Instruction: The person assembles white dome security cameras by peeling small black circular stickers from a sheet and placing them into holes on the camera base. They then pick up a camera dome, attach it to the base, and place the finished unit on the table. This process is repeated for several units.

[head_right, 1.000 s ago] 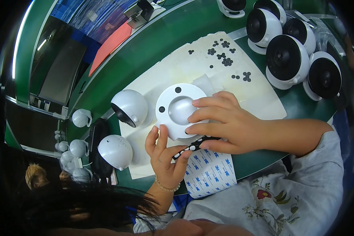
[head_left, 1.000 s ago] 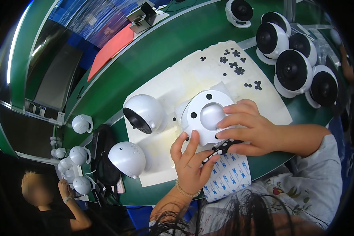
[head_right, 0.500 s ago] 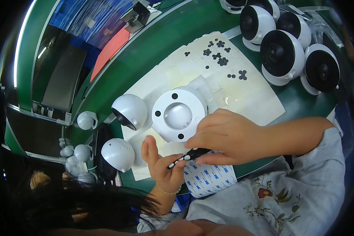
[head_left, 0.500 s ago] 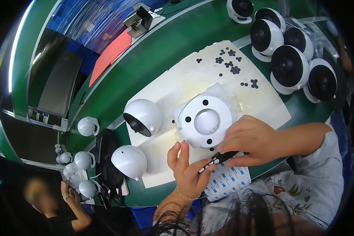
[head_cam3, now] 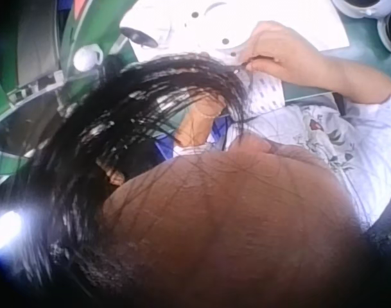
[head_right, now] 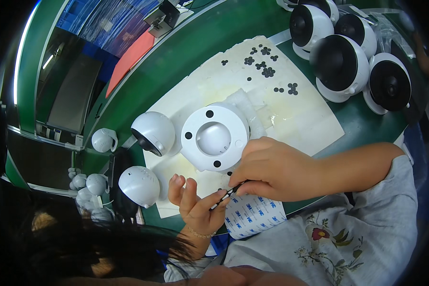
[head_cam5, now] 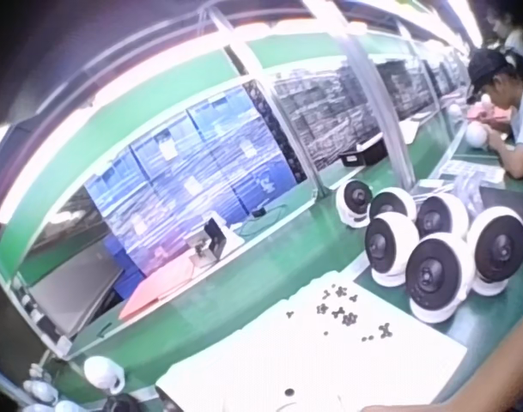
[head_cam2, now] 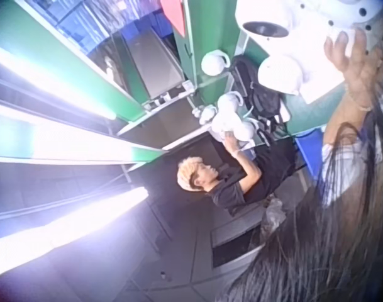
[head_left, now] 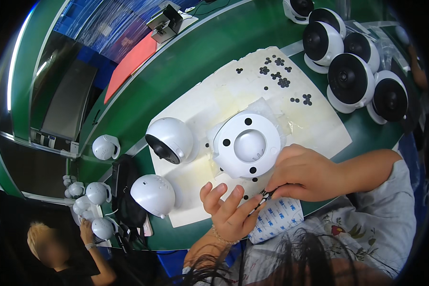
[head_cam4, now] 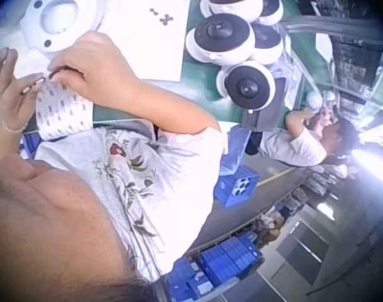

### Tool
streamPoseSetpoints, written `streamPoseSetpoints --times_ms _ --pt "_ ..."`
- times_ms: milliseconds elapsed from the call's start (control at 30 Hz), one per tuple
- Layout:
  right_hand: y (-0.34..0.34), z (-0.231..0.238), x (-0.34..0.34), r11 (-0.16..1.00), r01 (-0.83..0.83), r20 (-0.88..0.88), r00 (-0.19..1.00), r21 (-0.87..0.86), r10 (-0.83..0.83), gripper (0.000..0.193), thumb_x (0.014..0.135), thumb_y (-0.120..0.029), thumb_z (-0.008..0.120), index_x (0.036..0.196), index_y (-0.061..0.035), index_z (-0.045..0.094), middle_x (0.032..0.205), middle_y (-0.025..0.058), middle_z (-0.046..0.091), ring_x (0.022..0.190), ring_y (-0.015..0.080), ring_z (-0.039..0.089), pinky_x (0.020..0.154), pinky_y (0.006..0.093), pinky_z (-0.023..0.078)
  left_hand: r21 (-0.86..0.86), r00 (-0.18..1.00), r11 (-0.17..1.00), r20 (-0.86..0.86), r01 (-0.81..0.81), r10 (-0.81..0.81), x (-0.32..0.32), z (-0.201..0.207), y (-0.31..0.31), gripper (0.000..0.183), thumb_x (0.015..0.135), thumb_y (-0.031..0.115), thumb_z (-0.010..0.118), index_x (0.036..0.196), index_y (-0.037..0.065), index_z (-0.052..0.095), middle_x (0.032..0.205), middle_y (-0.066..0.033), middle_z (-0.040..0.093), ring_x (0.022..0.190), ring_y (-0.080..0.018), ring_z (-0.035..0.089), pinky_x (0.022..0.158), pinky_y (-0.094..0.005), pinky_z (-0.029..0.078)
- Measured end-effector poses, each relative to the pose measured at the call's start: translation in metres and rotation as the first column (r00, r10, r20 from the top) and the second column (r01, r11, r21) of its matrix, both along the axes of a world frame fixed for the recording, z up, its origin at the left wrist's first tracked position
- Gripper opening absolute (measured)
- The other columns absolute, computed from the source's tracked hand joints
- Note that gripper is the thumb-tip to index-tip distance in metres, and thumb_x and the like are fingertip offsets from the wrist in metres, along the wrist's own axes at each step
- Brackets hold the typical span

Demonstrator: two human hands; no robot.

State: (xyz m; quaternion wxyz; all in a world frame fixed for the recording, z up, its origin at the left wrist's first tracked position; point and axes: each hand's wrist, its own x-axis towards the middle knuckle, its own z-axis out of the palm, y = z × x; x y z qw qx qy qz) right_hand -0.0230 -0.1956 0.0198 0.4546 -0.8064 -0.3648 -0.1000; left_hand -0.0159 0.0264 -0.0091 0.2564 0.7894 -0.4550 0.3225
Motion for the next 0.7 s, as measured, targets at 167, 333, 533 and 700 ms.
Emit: streamPoseSetpoints --times_ms 167,333,533,700 --pt "0.001 0.006 -0.001 1.000 0.012 -0.110 0.994 0.025 -0.009 0.016 0.070 -0.015 0.068 0.084 -0.0095 0.062 0.079 0.0014 0.060 0.080 0.0213 0.053 0.072 0.0321 0.040 -0.015 0.995 1.000 0.096 0.024 -0.023 0.002 -0.002 0.000 0.021 0.064 0.018 0.072 0.085 0.019 0.067 0.134 -0.0041 0.036 0.123 -0.0278 0.026 0.100 -0.0461 0.023" --pt "-0.001 0.006 -0.001 1.000 -0.014 -0.087 0.996 -0.024 0.012 0.018 0.069 -0.016 0.068 0.085 -0.0105 0.063 0.084 0.0002 0.060 0.084 0.0201 0.052 0.075 0.0321 0.039 -0.025 0.992 0.999 0.125 0.027 -0.024 0.003 -0.003 0.000 0.021 0.064 0.016 0.070 0.085 0.020 0.067 0.134 -0.0034 0.036 0.122 -0.0274 0.027 0.100 -0.0468 0.023" --pt "-0.003 0.001 0.000 0.986 0.099 0.368 0.929 -0.137 -0.042 0.014 0.068 -0.016 0.068 0.080 -0.0125 0.062 0.096 -0.0017 0.059 0.097 0.0212 0.050 0.082 0.0374 0.035 0.045 0.997 0.997 -0.056 -0.059 0.061 0.002 0.006 0.000 0.018 0.067 0.014 0.069 0.084 0.015 0.065 0.131 -0.0112 0.040 0.122 -0.0334 0.028 0.097 -0.0467 0.024" --pt "-0.009 -0.003 0.013 0.965 0.261 0.232 0.938 0.011 -0.256 0.012 0.069 -0.013 0.066 0.079 -0.0125 0.062 0.111 0.0036 0.053 0.112 0.0282 0.040 0.092 0.0410 0.029 0.059 0.974 0.993 -0.200 -0.102 0.112 0.011 0.008 -0.004 0.017 0.069 0.015 0.068 0.084 0.010 0.063 0.127 -0.0165 0.045 0.120 -0.0384 0.032 0.095 -0.0454 0.026"
